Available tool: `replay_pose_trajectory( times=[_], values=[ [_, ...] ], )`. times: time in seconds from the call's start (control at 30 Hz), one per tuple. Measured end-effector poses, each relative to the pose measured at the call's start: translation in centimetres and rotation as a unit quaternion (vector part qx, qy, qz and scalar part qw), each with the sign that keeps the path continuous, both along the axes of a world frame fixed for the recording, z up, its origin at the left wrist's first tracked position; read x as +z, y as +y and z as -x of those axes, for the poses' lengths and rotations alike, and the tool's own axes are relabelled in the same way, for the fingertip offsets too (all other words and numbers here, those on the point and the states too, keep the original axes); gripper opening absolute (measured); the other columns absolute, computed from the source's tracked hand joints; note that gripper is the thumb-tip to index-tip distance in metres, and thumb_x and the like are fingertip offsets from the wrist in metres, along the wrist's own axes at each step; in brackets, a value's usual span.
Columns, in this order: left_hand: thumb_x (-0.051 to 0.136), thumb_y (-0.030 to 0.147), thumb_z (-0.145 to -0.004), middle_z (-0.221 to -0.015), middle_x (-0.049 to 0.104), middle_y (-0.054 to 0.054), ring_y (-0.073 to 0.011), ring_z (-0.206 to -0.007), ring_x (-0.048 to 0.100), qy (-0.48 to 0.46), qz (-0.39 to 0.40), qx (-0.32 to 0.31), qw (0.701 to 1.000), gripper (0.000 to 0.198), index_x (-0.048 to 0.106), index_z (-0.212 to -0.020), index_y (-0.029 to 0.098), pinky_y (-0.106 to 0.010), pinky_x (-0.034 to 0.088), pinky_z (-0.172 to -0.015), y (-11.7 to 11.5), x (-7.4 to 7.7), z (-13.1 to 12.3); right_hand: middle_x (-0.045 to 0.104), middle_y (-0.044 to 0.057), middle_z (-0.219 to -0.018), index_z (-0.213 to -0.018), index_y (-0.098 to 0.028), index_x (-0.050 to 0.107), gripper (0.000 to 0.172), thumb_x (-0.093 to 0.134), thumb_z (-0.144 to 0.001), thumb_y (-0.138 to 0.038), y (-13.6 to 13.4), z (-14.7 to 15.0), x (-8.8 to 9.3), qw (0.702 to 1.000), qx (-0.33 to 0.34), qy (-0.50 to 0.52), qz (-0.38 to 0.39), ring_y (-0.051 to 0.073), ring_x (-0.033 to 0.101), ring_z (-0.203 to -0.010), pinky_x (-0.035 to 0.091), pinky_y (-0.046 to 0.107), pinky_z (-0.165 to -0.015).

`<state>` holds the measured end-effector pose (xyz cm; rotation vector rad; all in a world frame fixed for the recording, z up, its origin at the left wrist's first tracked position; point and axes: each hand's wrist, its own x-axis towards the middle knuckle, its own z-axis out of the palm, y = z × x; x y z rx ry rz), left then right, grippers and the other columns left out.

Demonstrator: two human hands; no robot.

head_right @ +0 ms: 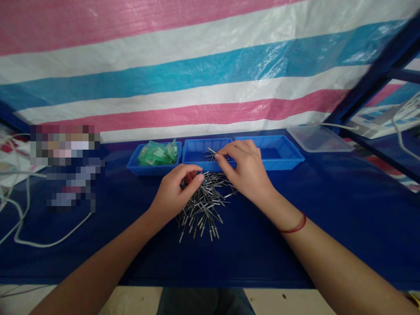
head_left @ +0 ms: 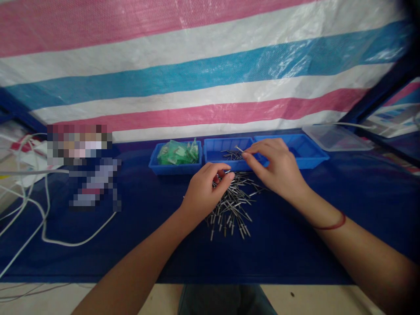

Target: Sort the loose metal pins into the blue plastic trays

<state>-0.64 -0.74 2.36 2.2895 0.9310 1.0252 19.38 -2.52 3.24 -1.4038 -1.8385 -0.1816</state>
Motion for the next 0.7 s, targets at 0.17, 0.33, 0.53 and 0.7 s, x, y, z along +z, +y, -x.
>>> replay_pose_trajectory(
  times=[0.17, 0.33, 0.53, 0.7],
  values=[
    [0.046, 0.027, -0.094, -0.095, 0.065, -0.004, -0.0159, -0.087, 0.058, 0.148, -0.052, -0.056, 0.986, 0.021, 0.065, -0.100, 0.020, -0.029, 0.042, -0.078, -0.1, -0.3, -0.1, 0.067, 0.008, -0.094, -0.091, -0.022, 0.069, 0.026, 0.055, -0.087, -0.043, 0.5, -0.9, -0.5, 0.991, -0.124, -0.050, -0.001, 0.030, 0.053, -0.095, 0.037, 0.043, -0.079],
    [0.045, 0.028, -0.096, -0.099, 0.065, -0.003, -0.0180, -0.090, 0.056, 0.279, -0.142, -0.086, 0.946, 0.024, 0.067, -0.101, 0.023, -0.032, 0.036, -0.075, -0.1, 1.0, -1.2, 0.068, 0.008, -0.092, -0.094, -0.021, 0.067, 0.025, 0.050, -0.089, -0.037, 0.4, -1.0, 0.1, 0.995, -0.093, -0.014, 0.007, 0.027, 0.055, -0.092, 0.037, 0.041, -0.079],
    [0.061, 0.019, -0.086, -0.091, 0.066, -0.003, -0.0199, -0.087, 0.058, 0.396, -0.233, -0.160, 0.874, 0.011, 0.071, -0.083, 0.022, -0.032, 0.034, -0.069, 0.9, 2.2, -3.4, 0.069, 0.006, -0.089, -0.088, -0.021, 0.067, 0.018, 0.051, -0.086, -0.030, 0.3, -0.7, 0.3, 0.998, -0.059, 0.009, 0.007, 0.025, 0.058, -0.088, 0.038, 0.040, -0.081],
    [0.058, 0.015, -0.086, -0.086, 0.068, -0.005, -0.0214, -0.086, 0.062, 0.447, -0.235, -0.171, 0.846, 0.014, 0.072, -0.085, 0.020, -0.033, 0.038, -0.069, 1.4, 3.0, -5.0, 0.070, 0.006, -0.087, -0.086, -0.019, 0.066, 0.016, 0.051, -0.085, -0.024, 0.1, -0.3, 0.8, 0.999, -0.030, 0.009, -0.007, 0.023, 0.061, -0.085, 0.039, 0.039, -0.084]
  ],
)
